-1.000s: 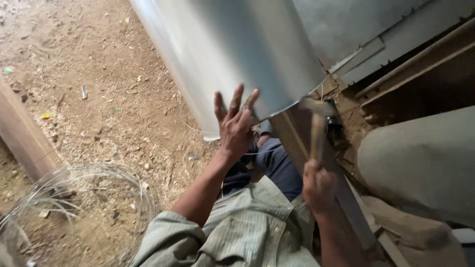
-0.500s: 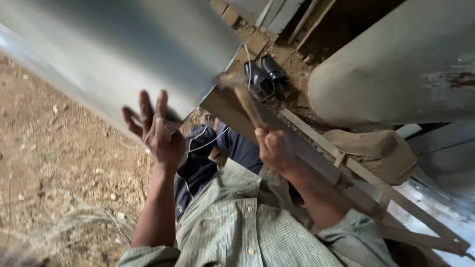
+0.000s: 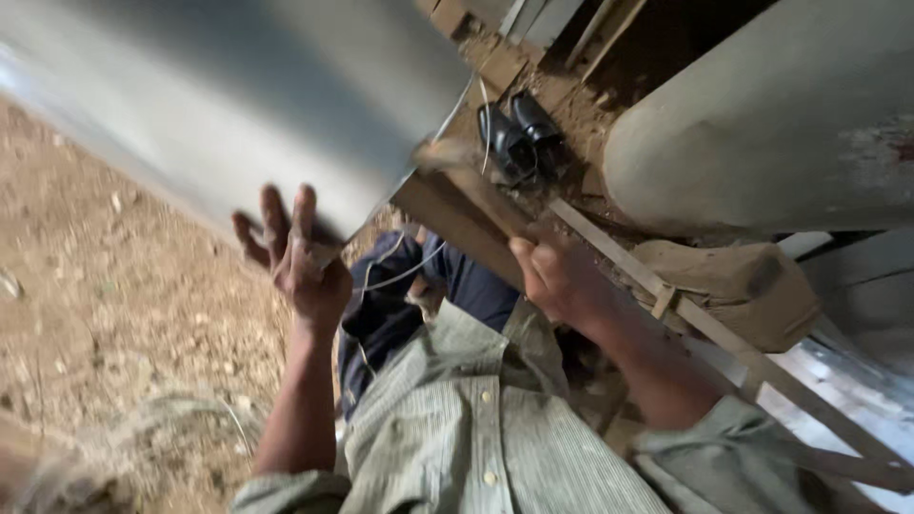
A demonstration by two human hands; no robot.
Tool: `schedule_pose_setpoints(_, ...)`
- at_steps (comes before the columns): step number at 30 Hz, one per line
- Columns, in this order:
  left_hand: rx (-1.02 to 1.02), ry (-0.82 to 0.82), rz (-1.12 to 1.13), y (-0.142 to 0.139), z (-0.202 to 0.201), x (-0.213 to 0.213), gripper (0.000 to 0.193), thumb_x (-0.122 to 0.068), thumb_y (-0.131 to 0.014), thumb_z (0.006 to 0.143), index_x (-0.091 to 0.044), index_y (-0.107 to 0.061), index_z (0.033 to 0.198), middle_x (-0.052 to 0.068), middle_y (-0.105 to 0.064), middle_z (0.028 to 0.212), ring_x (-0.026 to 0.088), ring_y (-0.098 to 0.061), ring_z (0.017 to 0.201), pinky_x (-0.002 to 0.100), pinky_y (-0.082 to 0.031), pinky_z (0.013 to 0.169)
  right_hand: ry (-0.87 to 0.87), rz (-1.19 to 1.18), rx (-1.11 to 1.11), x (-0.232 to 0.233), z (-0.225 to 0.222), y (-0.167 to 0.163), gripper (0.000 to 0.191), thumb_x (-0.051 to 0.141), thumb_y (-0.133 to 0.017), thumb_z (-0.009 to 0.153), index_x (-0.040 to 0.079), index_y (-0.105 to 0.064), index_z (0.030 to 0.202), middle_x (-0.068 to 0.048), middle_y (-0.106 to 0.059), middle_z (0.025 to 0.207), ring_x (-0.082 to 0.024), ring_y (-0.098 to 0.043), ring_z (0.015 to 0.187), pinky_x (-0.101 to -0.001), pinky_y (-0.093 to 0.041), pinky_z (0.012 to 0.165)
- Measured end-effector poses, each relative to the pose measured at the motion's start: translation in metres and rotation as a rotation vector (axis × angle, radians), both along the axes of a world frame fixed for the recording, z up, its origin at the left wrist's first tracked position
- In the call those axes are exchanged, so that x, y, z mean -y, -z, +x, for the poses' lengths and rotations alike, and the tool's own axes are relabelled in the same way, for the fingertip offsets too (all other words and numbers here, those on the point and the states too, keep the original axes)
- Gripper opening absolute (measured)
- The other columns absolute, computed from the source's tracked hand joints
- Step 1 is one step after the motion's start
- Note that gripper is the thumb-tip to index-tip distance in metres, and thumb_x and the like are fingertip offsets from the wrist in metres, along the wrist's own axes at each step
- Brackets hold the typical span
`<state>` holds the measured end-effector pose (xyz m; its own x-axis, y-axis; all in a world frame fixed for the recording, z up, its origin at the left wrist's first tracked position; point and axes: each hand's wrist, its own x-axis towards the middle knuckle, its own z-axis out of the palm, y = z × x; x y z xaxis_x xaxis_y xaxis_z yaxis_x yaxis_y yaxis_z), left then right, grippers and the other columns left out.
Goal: The person repeatedly hammers the seam of a large metal cylinder resting on a wooden support. They hold the cylinder with one hand and strike the seam with a hammer in the other, working along the seam length.
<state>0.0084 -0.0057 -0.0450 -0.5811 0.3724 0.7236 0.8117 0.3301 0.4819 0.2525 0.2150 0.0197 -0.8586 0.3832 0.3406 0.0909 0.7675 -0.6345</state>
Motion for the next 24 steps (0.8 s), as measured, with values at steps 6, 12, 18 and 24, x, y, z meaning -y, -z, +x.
schedule_pose_setpoints(6, -0.055, 0.022, -0.022, 0.006, -0.002, 0.006, 0.022, 0.008, -0.056, 0.099, -0.013, -0.061, 0.104, 0.002, -0.061, 0.153, 0.024, -0.034, 0.159, 0.05, -0.008, 0.136, 0.079, -0.235, 0.152, -0.009, -0.013, -0.018, 0.029, 0.017, -0.053, 0.105, -0.002, -0.061, 0.085, -0.021, -0.056, 0.07, -0.042, -0.055, 0.061, -0.0495, -0.042, 0.057)
schedule_pose_setpoints(12, -0.038, 0.034, 0.012, 0.009, -0.003, 0.004, 0.017, 0.007, -0.055, 0.095, -0.009, -0.055, 0.09, 0.006, -0.064, 0.148, 0.029, -0.035, 0.155, 0.052, -0.008, 0.134, -0.089, -0.05, -0.01, -0.014, -0.019, -0.02, 0.027, 0.016, -0.048, 0.109, -0.006, -0.063, 0.1, -0.021, -0.064, 0.085, -0.037, -0.064, 0.067, -0.0441, -0.05, 0.06)
schedule_pose_setpoints(18, -0.092, 0.038, 0.004, 0.004, -0.003, 0.005, 0.029, 0.007, -0.058, 0.099, -0.015, -0.052, 0.081, 0.004, -0.064, 0.149, 0.028, -0.035, 0.158, 0.051, -0.007, 0.136, -0.026, 0.031, 0.139, -0.016, -0.03, -0.014, 0.028, 0.018, -0.054, 0.109, -0.005, -0.066, 0.098, -0.024, -0.064, 0.083, -0.035, -0.063, 0.062, -0.0451, -0.047, 0.054)
schedule_pose_setpoints(24, -0.022, 0.035, -0.002, 0.007, -0.004, 0.003, 0.017, 0.003, -0.054, 0.097, -0.012, -0.062, 0.098, 0.006, -0.065, 0.148, 0.028, -0.036, 0.156, 0.051, -0.009, 0.132, 0.014, 0.001, 0.138, -0.021, -0.015, 0.017, 0.026, 0.016, -0.058, 0.108, -0.002, -0.067, 0.092, -0.019, -0.065, 0.082, -0.032, -0.058, 0.056, -0.0451, -0.045, 0.053)
